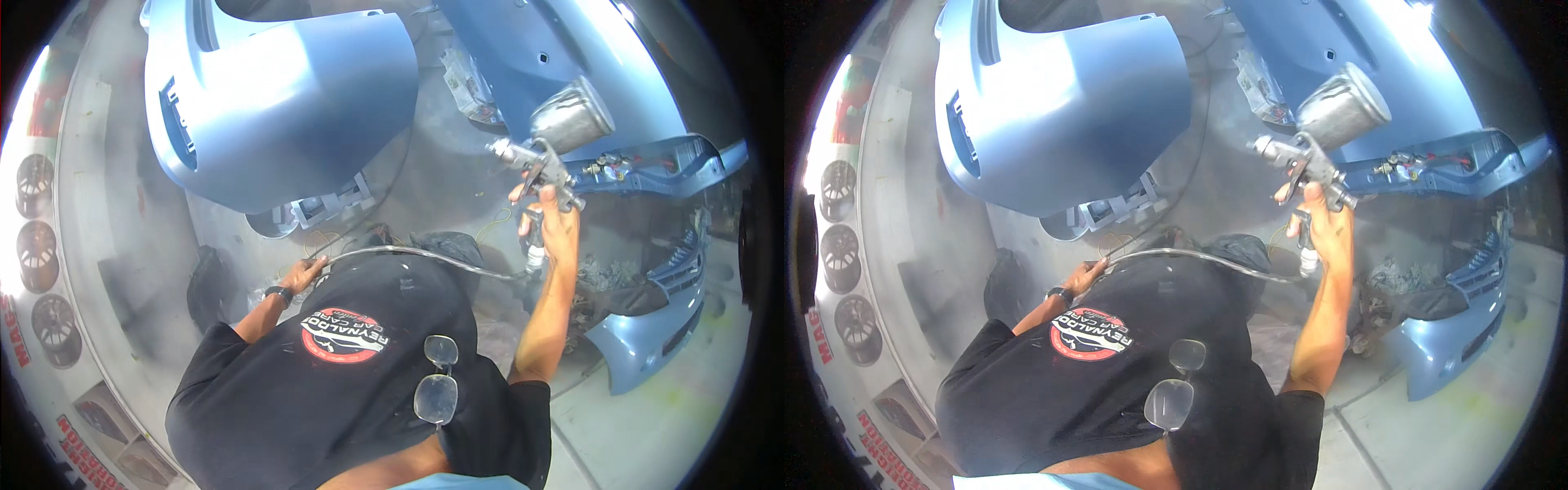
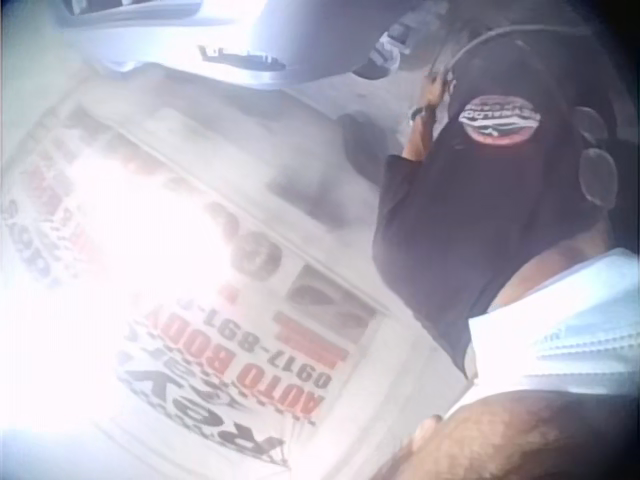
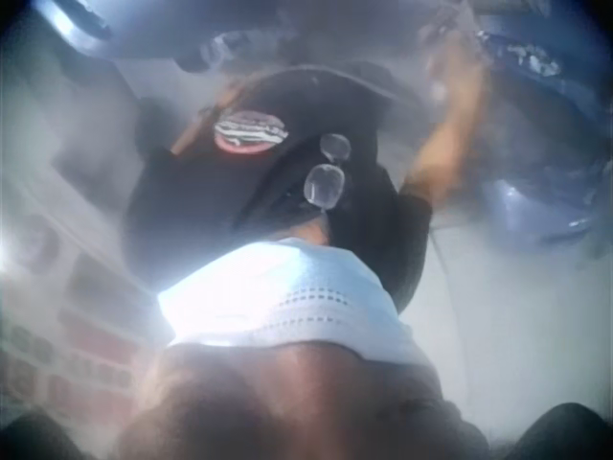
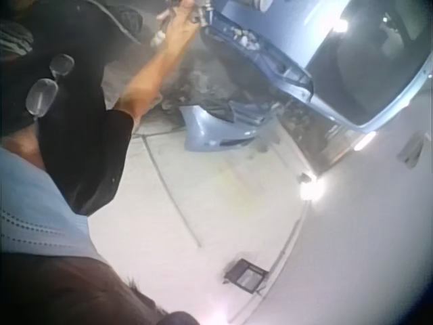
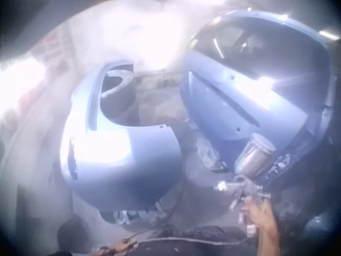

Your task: The person uses a spray gun to apply blue paint to a car bumper and several other car body panels in a service bay.

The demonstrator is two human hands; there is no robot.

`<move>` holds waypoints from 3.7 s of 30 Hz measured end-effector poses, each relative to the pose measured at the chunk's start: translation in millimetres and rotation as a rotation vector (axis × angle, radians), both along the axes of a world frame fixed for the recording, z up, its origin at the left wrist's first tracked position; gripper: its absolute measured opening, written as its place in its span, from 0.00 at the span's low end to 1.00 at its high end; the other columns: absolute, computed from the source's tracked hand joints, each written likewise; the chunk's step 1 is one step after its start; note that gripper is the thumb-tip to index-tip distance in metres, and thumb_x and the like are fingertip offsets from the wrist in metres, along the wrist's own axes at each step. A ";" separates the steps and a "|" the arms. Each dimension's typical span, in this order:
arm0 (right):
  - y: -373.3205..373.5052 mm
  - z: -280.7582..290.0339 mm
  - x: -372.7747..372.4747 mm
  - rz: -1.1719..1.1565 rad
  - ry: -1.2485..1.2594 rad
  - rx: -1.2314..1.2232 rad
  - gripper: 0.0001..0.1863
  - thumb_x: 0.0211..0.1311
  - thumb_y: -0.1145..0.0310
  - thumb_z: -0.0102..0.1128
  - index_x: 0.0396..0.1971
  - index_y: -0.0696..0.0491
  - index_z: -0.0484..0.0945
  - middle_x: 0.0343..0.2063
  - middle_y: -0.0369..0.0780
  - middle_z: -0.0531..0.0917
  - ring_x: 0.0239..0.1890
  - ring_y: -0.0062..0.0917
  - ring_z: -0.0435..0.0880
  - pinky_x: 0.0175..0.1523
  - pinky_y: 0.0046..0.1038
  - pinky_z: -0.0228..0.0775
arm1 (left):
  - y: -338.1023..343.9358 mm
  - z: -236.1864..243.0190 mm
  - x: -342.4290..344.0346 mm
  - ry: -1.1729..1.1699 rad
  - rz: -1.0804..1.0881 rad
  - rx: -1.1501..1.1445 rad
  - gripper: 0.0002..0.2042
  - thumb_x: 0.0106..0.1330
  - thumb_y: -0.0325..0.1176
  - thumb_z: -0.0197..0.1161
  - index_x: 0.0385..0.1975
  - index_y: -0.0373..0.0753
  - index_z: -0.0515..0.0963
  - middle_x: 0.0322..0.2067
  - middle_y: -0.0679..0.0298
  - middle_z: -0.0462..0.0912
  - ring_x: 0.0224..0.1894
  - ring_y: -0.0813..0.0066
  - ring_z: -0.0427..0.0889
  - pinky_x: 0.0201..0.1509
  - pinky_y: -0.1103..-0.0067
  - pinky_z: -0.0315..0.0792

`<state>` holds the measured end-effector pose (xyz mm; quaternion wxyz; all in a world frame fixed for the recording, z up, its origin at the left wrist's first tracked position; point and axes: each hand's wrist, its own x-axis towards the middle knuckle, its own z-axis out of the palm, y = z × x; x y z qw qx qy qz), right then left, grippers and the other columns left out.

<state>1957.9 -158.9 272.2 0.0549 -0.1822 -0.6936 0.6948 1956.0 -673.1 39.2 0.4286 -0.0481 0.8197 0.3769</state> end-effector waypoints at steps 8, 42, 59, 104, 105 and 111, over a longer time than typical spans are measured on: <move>54.4 -165.6 -53.6 0.152 -0.180 -0.223 0.28 0.70 0.44 0.57 0.45 0.58 0.79 0.28 0.42 0.83 0.18 0.20 0.79 0.17 0.21 0.69 | 54.6 -7.0 69.5 -0.051 0.447 -0.194 0.36 0.63 0.74 0.52 0.17 0.40 0.74 0.17 0.70 0.69 0.22 0.77 0.64 0.27 0.74 0.58; 147.8 47.6 -387.1 0.658 0.189 0.140 0.25 0.65 0.48 0.66 0.43 0.58 0.83 0.26 0.39 0.85 0.15 0.16 0.74 0.21 0.18 0.67 | 370.3 -26.9 -47.8 0.044 0.832 0.131 0.36 0.70 0.70 0.45 0.23 0.39 0.78 0.19 0.68 0.71 0.27 0.76 0.67 0.32 0.74 0.64; 2.1 129.2 -560.7 1.163 0.572 0.356 0.25 0.71 0.51 0.58 0.53 0.59 0.79 0.28 0.40 0.84 0.14 0.16 0.71 0.20 0.18 0.64 | 447.5 -15.6 -108.8 0.329 1.259 0.109 0.25 0.75 0.55 0.52 0.31 0.37 0.78 0.23 0.70 0.71 0.30 0.81 0.67 0.35 0.78 0.65; -119.4 135.3 -903.1 1.540 0.606 0.143 0.26 0.67 0.45 0.62 0.37 0.57 0.82 0.23 0.40 0.86 0.11 0.17 0.73 0.17 0.21 0.65 | 502.6 4.2 -431.3 0.699 1.766 0.090 0.22 0.74 0.52 0.57 0.25 0.39 0.75 0.23 0.76 0.68 0.28 0.85 0.62 0.33 0.81 0.59; -127.2 128.9 -920.1 1.479 0.605 0.159 0.25 0.67 0.45 0.62 0.37 0.57 0.83 0.23 0.40 0.85 0.11 0.17 0.73 0.16 0.21 0.65 | 500.7 8.1 -438.6 0.725 1.769 0.112 0.22 0.74 0.52 0.57 0.26 0.39 0.75 0.24 0.76 0.69 0.29 0.86 0.62 0.34 0.82 0.59; -149.9 111.8 -1035.1 0.954 0.593 0.282 0.22 0.69 0.50 0.62 0.43 0.56 0.82 0.21 0.38 0.82 0.12 0.22 0.77 0.14 0.23 0.71 | 475.9 17.7 -492.9 0.797 1.712 0.462 0.19 0.74 0.51 0.58 0.33 0.40 0.77 0.27 0.78 0.71 0.30 0.88 0.64 0.35 0.85 0.59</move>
